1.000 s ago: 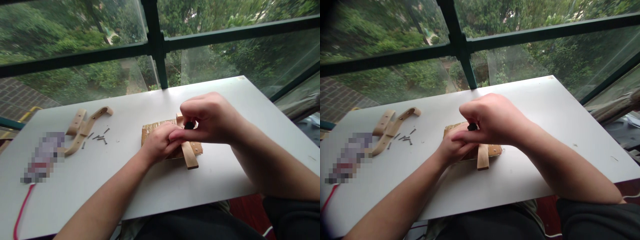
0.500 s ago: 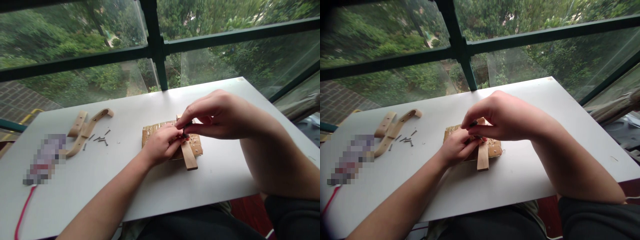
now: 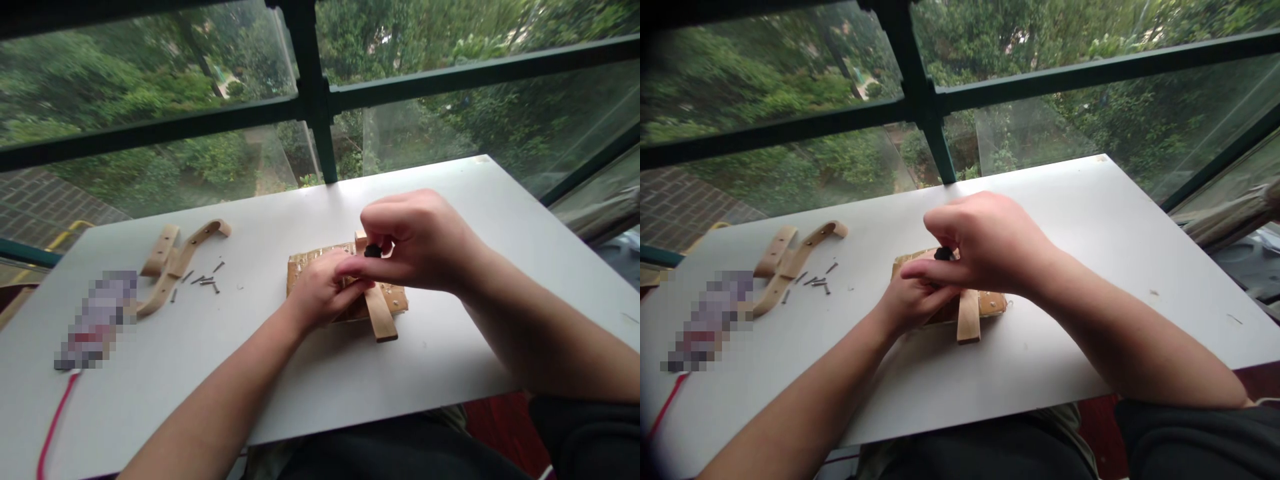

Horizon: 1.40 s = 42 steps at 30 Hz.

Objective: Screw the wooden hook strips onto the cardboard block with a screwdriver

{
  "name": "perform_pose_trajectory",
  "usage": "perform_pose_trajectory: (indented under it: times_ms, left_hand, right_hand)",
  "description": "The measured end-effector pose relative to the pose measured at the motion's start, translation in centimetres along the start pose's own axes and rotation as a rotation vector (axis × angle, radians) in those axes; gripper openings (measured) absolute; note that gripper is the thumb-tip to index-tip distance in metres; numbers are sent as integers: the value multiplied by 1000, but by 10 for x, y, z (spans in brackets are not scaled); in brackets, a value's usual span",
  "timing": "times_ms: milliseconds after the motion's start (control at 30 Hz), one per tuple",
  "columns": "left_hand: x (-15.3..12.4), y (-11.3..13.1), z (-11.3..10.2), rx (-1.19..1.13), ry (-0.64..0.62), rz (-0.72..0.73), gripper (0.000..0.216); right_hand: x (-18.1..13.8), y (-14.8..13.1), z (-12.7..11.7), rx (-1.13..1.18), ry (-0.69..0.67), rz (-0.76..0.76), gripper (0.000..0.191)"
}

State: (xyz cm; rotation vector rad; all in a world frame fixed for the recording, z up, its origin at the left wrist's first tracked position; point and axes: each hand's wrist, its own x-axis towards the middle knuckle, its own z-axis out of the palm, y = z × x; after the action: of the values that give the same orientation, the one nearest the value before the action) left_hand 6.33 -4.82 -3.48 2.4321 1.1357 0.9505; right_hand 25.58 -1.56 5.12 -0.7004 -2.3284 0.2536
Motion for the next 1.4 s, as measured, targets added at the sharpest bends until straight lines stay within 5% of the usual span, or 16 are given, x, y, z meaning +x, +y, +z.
perform_pose_trajectory:
  times_ms: [100, 233, 633, 1100, 1233, 1400]
  left_hand:
    - [1, 1, -2, -22, 24, 40, 11]
    - [1, 0, -2, -27, 45, 114, 7]
    - [3, 0, -3, -158, -123, -2, 22]
    - [2, -2, 1, -127, -31, -13, 12]
    - [3, -1, 0, -110, -13, -23, 10]
    - [3, 1, -3, -117, -71, -9, 13]
  right_hand:
    - [-1, 4, -13, 168, -173, -86, 9]
    - [-3, 10, -30, 359, -419, -163, 35]
    - [0, 9, -30, 51, -293, 31, 8]
    - [3, -5, -5, -225, -282, 154, 44]
    - [-1, 2, -18, -20, -364, 21, 22]
    - [-5, 10, -35, 218, -446, -138, 41]
